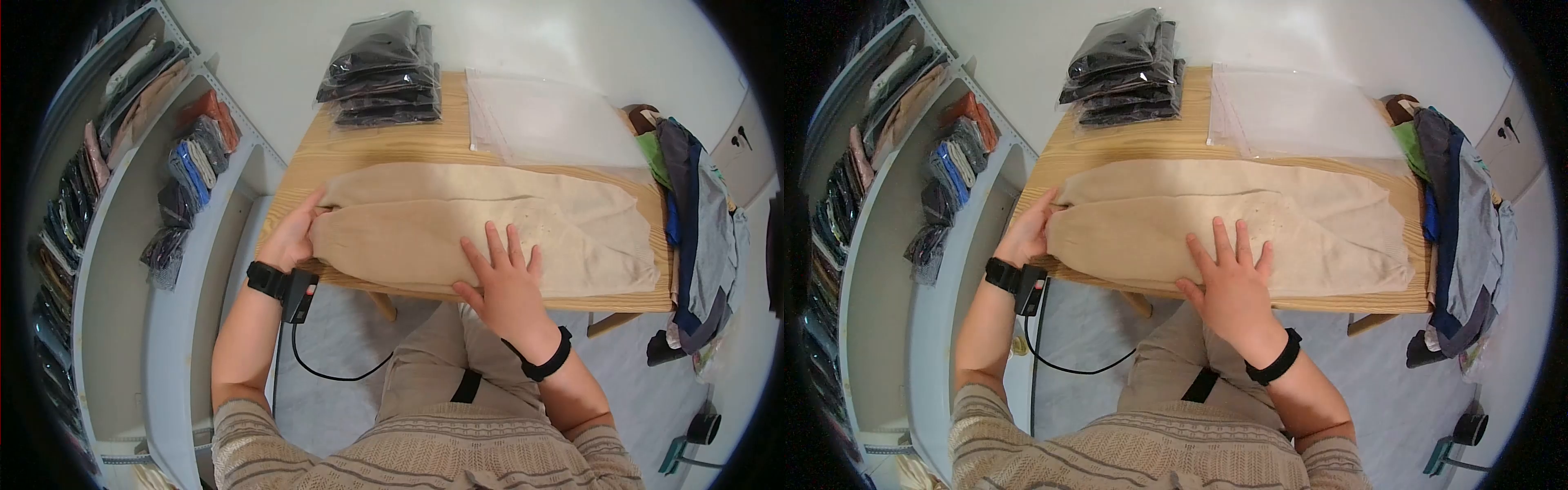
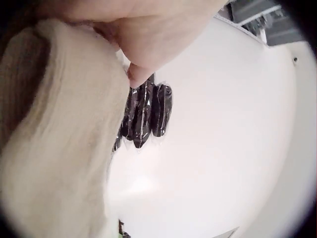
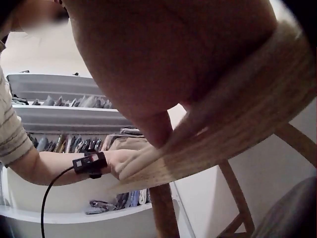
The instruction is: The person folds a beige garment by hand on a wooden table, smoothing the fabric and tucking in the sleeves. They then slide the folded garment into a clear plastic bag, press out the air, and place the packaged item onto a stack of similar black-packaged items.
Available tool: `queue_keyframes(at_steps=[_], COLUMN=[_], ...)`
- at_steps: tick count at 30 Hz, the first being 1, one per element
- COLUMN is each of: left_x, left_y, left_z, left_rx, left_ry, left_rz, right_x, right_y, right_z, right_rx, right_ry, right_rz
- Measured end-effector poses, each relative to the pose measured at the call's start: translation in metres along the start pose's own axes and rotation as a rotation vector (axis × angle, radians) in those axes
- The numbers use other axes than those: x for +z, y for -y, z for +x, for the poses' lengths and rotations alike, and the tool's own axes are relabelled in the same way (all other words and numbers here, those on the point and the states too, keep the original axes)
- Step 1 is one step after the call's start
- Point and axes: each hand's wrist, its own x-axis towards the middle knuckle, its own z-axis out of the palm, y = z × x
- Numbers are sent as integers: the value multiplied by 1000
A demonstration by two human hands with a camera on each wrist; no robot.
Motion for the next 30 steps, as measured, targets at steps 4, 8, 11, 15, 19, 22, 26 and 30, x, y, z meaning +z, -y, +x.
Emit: queue_keyframes(at_steps=[4, 8, 11, 15, 19, 22, 26, 30], left_x=[7, -6, -10, -16, -28, -22, -23, -39], left_y=[3, 0, -28, -44, -37, -37, -38, -12], left_z=[16, 34, 21, -17, -20, -20, -6, 25], left_rx=[71, 367, 192, 84, 257, 281, 434, 548], left_ry=[-188, -385, -380, 18, 162, 85, -67, -220], left_rz=[217, 925, 1138, 899, 1138, 1134, 862, 1252], right_x=[-2, -2, -3, -2, -2, -2, -4, -3], right_y=[0, 1, 1, 2, 3, 3, 3, 4], right_z=[1, -1, -1, 0, 0, 0, -1, 0], right_rx=[-1, 1, 0, 8, 10, 9, 2, 3], right_ry=[7, 25, 27, 33, 33, 35, 32, 26], right_rz=[0, -1, -5, 1, -14, -23, -32, -32])
